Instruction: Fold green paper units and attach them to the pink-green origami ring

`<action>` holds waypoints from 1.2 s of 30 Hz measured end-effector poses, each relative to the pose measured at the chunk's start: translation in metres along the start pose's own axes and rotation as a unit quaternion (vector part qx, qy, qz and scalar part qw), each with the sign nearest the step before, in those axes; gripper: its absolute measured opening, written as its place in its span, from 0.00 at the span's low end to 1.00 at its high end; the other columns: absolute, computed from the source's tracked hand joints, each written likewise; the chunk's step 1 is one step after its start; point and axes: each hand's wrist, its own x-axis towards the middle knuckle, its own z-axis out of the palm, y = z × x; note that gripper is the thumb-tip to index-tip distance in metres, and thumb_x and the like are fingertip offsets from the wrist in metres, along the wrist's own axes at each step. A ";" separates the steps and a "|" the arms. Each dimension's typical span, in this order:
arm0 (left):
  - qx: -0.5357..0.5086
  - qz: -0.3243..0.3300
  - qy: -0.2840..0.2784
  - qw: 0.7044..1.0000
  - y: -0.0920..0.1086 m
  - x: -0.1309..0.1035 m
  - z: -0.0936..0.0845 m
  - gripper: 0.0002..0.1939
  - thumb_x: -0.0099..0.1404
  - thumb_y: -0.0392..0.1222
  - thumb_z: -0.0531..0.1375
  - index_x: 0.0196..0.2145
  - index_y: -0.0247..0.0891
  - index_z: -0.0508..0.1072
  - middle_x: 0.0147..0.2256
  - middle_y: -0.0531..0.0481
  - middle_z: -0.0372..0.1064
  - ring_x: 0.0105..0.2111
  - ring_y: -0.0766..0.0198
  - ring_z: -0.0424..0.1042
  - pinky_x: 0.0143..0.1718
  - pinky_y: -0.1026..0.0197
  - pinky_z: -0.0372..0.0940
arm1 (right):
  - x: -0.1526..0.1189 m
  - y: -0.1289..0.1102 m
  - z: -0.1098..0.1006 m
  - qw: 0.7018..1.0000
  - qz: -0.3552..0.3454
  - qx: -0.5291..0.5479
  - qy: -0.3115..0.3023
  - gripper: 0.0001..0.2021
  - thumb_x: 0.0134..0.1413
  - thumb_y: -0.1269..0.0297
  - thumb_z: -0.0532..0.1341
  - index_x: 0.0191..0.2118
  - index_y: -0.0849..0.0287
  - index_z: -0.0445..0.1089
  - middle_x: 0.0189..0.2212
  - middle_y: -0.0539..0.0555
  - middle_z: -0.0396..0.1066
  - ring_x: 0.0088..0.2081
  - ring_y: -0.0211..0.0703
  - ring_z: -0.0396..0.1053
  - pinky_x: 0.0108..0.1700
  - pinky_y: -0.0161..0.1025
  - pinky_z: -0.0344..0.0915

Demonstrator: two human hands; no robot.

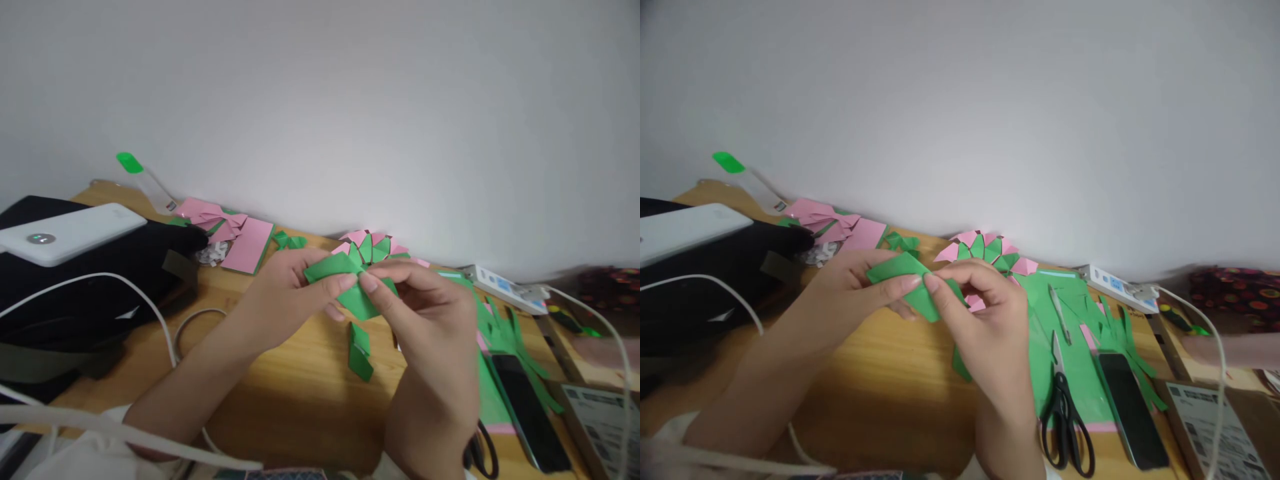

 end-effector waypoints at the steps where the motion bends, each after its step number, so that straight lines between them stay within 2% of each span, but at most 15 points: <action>1: -0.002 0.001 0.008 1.000 0.000 0.001 0.000 0.05 0.56 0.38 0.65 0.25 0.36 0.77 0.22 0.56 0.72 0.21 0.68 0.74 0.23 0.70 0.69 | 0.000 0.001 0.000 1.000 0.009 0.011 0.001 0.05 0.53 0.70 0.67 0.30 0.52 0.77 0.27 0.45 0.75 0.30 0.32 0.70 0.32 0.30 0.66; 5: -0.040 0.023 0.040 0.998 -0.001 0.002 0.000 0.05 0.56 0.40 0.66 0.25 0.37 0.77 0.22 0.56 0.74 0.20 0.69 0.74 0.23 0.71 0.70 | 0.001 0.002 -0.002 0.997 0.049 0.056 0.016 0.04 0.54 0.69 0.67 0.30 0.52 0.77 0.26 0.44 0.74 0.27 0.30 0.67 0.28 0.28 0.65; 7: -0.022 0.041 0.047 0.998 0.000 0.002 0.000 0.07 0.58 0.40 0.64 0.24 0.37 0.76 0.20 0.56 0.73 0.20 0.69 0.74 0.23 0.71 0.70 | 0.003 0.003 -0.004 0.996 0.056 0.061 0.012 0.04 0.54 0.68 0.67 0.29 0.52 0.76 0.25 0.43 0.74 0.25 0.29 0.66 0.26 0.27 0.63; 12: 0.063 0.075 0.040 0.994 0.000 0.002 -0.003 0.08 0.60 0.40 0.62 0.24 0.39 0.77 0.19 0.58 0.73 0.19 0.69 0.74 0.21 0.72 0.67 | 0.006 0.002 -0.004 0.998 0.039 0.012 -0.052 0.05 0.51 0.68 0.68 0.26 0.53 0.76 0.22 0.44 0.73 0.26 0.31 0.67 0.30 0.30 0.65; 15: 0.092 0.090 0.033 0.991 -0.001 0.001 -0.006 0.09 0.60 0.40 0.62 0.23 0.39 0.76 0.18 0.58 0.73 0.20 0.70 0.74 0.21 0.73 0.66 | 0.005 0.003 -0.004 0.998 0.016 0.008 -0.063 0.07 0.52 0.69 0.68 0.25 0.53 0.76 0.22 0.43 0.71 0.27 0.30 0.66 0.33 0.31 0.66; 21: 0.073 0.109 0.058 0.990 0.000 0.001 -0.009 0.07 0.60 0.38 0.63 0.25 0.38 0.76 0.20 0.57 0.74 0.21 0.70 0.74 0.22 0.73 0.67 | 0.007 0.001 -0.006 0.994 0.018 0.039 -0.104 0.09 0.57 0.70 0.64 0.32 0.48 0.80 0.25 0.44 0.75 0.29 0.31 0.69 0.32 0.29 0.66; 27: 0.036 0.096 -0.025 0.994 0.001 -0.002 -0.009 0.04 0.62 0.35 0.61 0.31 0.38 0.77 0.27 0.56 0.77 0.28 0.68 0.77 0.29 0.70 0.72 | 0.006 0.000 -0.006 0.996 0.049 0.066 -0.025 0.07 0.54 0.70 0.66 0.31 0.51 0.80 0.23 0.45 0.76 0.24 0.31 0.69 0.26 0.28 0.67; 31: 0.023 0.098 -0.026 0.995 0.006 -0.004 -0.010 0.05 0.62 0.34 0.61 0.30 0.38 0.77 0.24 0.55 0.75 0.24 0.69 0.76 0.26 0.71 0.70 | 0.004 0.003 -0.010 0.987 0.064 0.132 -0.060 0.09 0.55 0.70 0.65 0.38 0.46 0.79 0.27 0.46 0.78 0.27 0.33 0.73 0.29 0.30 0.70; 33: 0.020 0.095 -0.022 0.995 0.009 -0.004 -0.010 0.04 0.61 0.35 0.63 0.30 0.38 0.79 0.24 0.53 0.76 0.24 0.67 0.76 0.25 0.70 0.70 | 0.003 0.004 -0.012 0.984 0.070 0.143 -0.076 0.11 0.56 0.70 0.65 0.40 0.45 0.79 0.26 0.46 0.77 0.26 0.33 0.71 0.27 0.30 0.68; 36: 0.011 0.084 -0.030 0.996 0.012 -0.004 -0.010 0.05 0.59 0.34 0.63 0.29 0.38 0.80 0.23 0.52 0.76 0.23 0.66 0.75 0.25 0.69 0.70 | 0.002 0.004 -0.015 0.986 0.055 0.142 -0.065 0.11 0.55 0.70 0.65 0.41 0.45 0.78 0.23 0.45 0.74 0.23 0.32 0.67 0.23 0.30 0.63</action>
